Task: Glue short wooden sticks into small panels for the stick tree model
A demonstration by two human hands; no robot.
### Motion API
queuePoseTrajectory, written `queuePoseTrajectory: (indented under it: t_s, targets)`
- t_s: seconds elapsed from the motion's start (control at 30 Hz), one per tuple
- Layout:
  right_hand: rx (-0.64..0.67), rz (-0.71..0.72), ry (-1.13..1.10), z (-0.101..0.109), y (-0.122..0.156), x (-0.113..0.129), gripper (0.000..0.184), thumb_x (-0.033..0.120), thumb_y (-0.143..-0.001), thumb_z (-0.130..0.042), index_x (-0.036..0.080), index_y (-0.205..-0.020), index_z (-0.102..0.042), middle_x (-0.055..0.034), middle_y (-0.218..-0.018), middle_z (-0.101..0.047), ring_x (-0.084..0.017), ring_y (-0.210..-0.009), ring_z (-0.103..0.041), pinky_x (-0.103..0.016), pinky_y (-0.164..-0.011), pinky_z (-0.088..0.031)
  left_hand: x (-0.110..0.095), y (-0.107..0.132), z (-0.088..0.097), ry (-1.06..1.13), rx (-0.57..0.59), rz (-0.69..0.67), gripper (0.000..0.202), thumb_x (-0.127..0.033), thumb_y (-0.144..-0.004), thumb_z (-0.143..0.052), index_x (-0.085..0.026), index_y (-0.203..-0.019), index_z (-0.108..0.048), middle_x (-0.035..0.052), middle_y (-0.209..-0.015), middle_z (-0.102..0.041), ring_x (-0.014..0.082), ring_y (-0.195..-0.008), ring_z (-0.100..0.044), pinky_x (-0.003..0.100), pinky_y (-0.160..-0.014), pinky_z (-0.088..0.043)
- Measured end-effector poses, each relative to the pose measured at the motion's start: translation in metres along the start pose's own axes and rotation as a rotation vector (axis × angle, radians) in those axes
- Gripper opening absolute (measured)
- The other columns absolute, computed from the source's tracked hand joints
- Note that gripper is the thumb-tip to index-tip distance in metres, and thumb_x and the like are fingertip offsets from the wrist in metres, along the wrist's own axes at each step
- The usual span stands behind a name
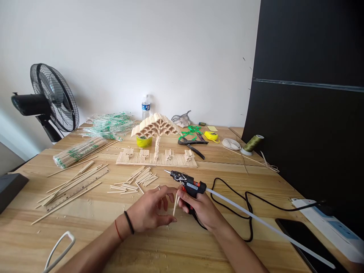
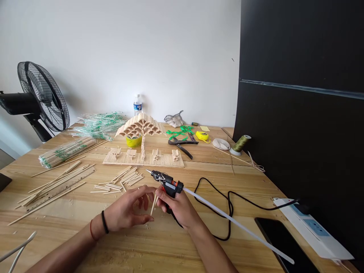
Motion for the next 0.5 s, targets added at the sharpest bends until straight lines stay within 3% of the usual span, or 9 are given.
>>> queuePoseTrajectory:
  t_s: [0.5]
  targets:
    - [-0.003,-0.044,-0.066,0.0000,-0.0005,-0.0043,0.056,0.068,-0.077,-0.086,0.017,-0.082,-0.064,0.0025,-0.064,-0.060,-0.009,-0.052,-0.044,-0.028,-0.056,-0.027,0.0008,0.0008,-0.0016,-0.018,0.009,-0.007,0.065,-0.026,-0.081,-0.085,-0.018,-0.141,-0.061,0.0038,-0.094,-0.067,0.0177,-0.079,-0.062,0.030,-0.076,-0.053]
Point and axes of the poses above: each hand's wrist, its own y-axis away from the middle knuckle, its own z-axis out of the back of the hand, x = y × z, the point moved 8 cm from there along -y, towards the middle knuckle
